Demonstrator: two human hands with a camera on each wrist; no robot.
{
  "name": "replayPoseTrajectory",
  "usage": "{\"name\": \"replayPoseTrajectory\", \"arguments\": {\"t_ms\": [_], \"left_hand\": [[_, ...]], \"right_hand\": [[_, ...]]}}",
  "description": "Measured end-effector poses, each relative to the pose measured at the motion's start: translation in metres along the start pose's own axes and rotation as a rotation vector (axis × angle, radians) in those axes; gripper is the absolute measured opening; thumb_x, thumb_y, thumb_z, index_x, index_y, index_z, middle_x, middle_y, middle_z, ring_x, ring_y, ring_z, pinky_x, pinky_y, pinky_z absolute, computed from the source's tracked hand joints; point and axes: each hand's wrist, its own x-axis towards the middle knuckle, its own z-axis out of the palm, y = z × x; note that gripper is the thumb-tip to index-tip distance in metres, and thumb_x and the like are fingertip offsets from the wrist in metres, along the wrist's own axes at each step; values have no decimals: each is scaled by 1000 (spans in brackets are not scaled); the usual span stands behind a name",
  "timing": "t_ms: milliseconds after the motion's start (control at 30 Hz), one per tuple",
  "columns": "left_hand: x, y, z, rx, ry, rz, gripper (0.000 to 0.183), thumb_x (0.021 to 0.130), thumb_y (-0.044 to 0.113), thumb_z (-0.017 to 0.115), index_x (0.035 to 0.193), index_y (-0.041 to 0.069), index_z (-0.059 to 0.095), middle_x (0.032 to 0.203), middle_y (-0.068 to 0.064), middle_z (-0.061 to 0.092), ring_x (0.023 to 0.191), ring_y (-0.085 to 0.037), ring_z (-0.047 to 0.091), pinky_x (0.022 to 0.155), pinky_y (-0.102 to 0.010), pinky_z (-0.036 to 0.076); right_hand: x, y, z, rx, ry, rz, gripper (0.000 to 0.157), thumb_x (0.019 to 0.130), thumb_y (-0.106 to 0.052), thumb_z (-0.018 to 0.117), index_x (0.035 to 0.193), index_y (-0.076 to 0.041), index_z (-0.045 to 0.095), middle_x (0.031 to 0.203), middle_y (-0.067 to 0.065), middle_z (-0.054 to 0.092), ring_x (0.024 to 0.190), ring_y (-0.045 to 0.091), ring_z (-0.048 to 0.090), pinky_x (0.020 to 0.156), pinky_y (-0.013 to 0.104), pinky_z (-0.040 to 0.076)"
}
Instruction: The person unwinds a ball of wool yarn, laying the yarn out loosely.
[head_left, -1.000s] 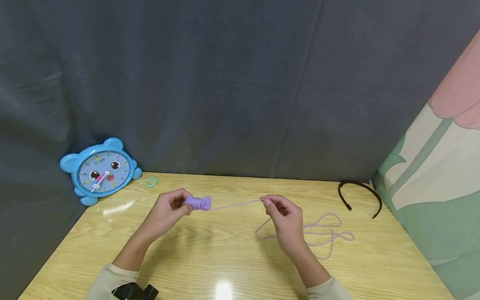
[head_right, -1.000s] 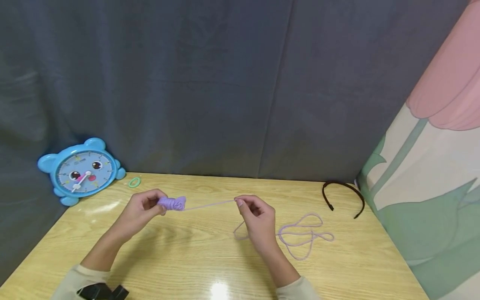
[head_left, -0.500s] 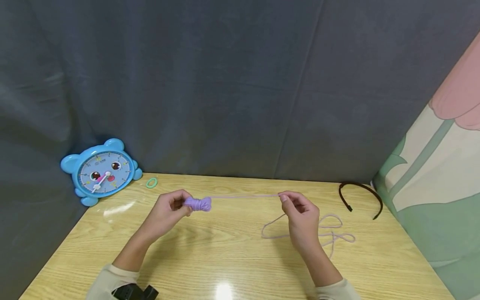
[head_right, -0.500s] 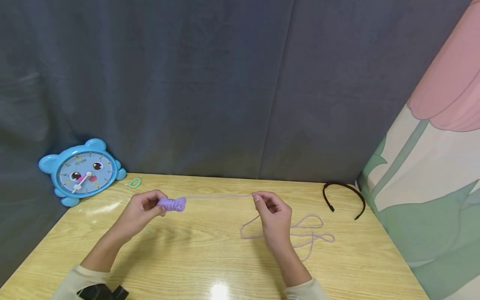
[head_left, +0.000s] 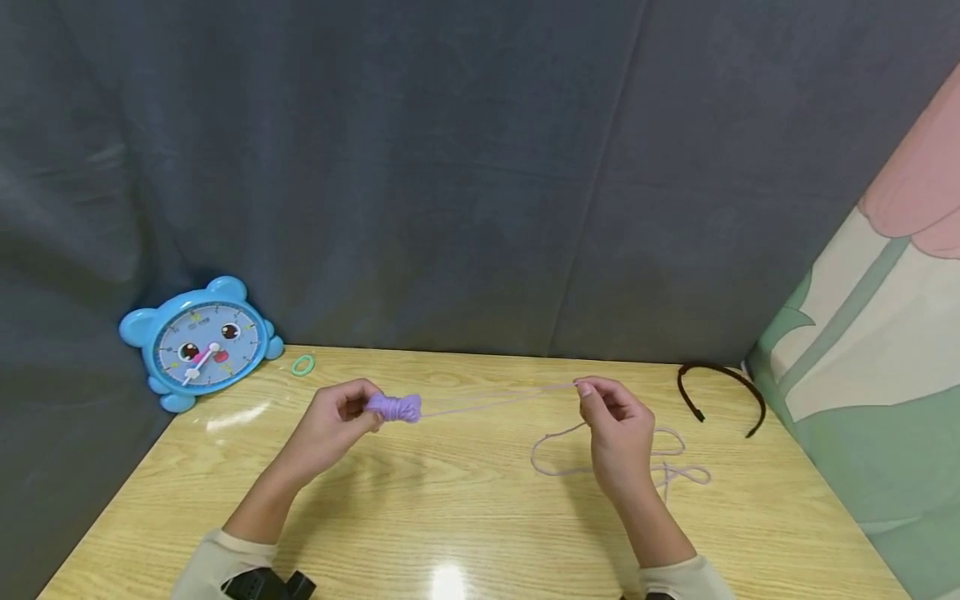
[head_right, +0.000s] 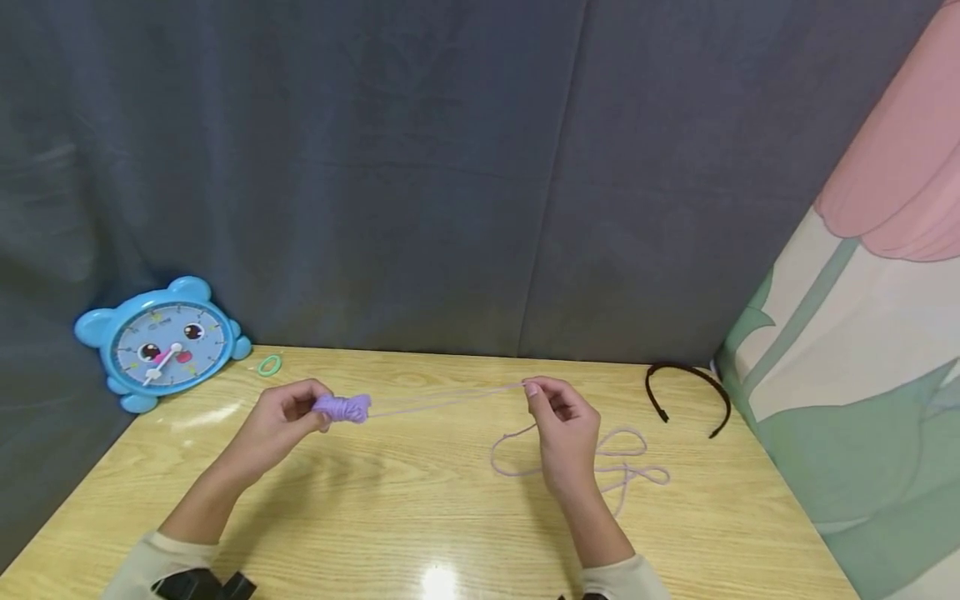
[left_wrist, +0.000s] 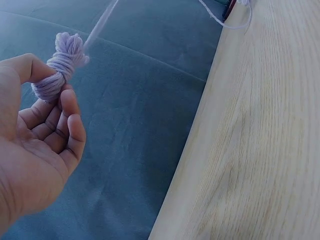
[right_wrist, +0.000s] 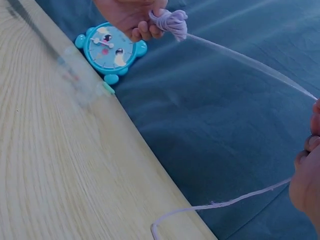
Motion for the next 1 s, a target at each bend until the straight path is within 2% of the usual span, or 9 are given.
{"name": "replayPoseTrajectory", "arguments": {"t_ms": [233, 467, 700, 1000], "left_hand": [[-2, -2, -2, 1, 12, 2, 5, 94, -6, 62, 96, -4, 66, 86, -4, 62, 74, -8, 59, 66, -25, 54], [-1, -1, -2, 8, 10, 17, 5, 95, -5, 62, 95, -2, 66, 86, -3, 62, 74, -8, 59, 66, -25, 54], [-1, -1, -2, 1, 10, 11, 5, 94, -7, 61, 95, -4, 65, 86, -5, 61, 74, -8, 60, 67, -25, 55], [-1, -1, -3, 7, 22, 18, 5, 94, -6, 61, 96, -4, 65, 86, -4, 61, 75, -8, 59, 66, -25, 54]], "right_hand": [[3, -2, -5, 66, 16, -7, 7, 97, 0, 67, 94, 1, 73, 71, -2, 58, 66, 9, 47, 61, 22, 44], [6, -5, -17, 69, 28, -8, 9, 99, -1, 65, 96, 5, 72, 75, -2, 62, 66, 9, 45, 62, 21, 45], [11, -8, -26, 130, 60, -7, 12, 98, 2, 65, 91, -2, 74, 79, -1, 67, 67, 7, 50, 63, 18, 48], [17, -9, -31, 185, 83, -43, 15, 98, 5, 63, 89, -1, 74, 74, -1, 67, 63, 9, 46, 60, 19, 43]]}}
